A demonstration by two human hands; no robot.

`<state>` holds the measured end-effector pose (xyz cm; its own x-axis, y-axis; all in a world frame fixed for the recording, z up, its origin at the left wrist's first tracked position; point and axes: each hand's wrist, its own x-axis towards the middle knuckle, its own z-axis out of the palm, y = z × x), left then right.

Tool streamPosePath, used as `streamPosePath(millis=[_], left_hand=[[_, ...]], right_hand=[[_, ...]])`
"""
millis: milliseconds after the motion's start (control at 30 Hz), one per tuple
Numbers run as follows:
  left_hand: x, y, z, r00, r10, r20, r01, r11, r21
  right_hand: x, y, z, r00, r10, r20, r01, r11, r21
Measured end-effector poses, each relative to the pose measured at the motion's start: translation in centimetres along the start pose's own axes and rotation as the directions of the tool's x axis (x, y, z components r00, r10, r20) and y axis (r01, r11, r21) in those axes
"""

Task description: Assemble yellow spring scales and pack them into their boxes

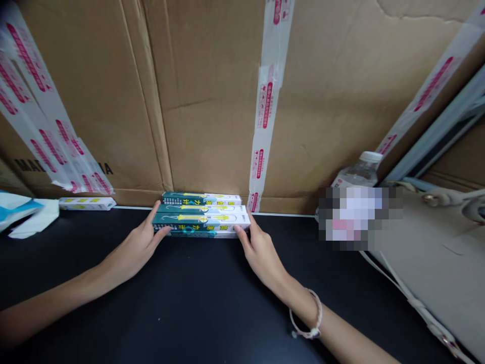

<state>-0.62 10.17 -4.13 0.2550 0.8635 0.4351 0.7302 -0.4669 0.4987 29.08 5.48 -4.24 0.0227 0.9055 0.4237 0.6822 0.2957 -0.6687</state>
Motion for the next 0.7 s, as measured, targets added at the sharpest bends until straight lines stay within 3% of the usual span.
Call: streamPosePath(millis=[200,700], left_hand=[[0.2,0.8,-0.3,0.992,0.094,-0.082,-0.091,0.995,0.035],[0.7,2.4,-1.8,0.962,0.183,-0.205,-0.196,0.98,-0.045]], right_hand=[[-0.1,0.6,0.5,0.992,-0.045,-0.118,0.037,0.997,-0.067],[0.1,0.4,-0.2,0.992,0.005,-0.127,-0.011,0.999,-0.049]])
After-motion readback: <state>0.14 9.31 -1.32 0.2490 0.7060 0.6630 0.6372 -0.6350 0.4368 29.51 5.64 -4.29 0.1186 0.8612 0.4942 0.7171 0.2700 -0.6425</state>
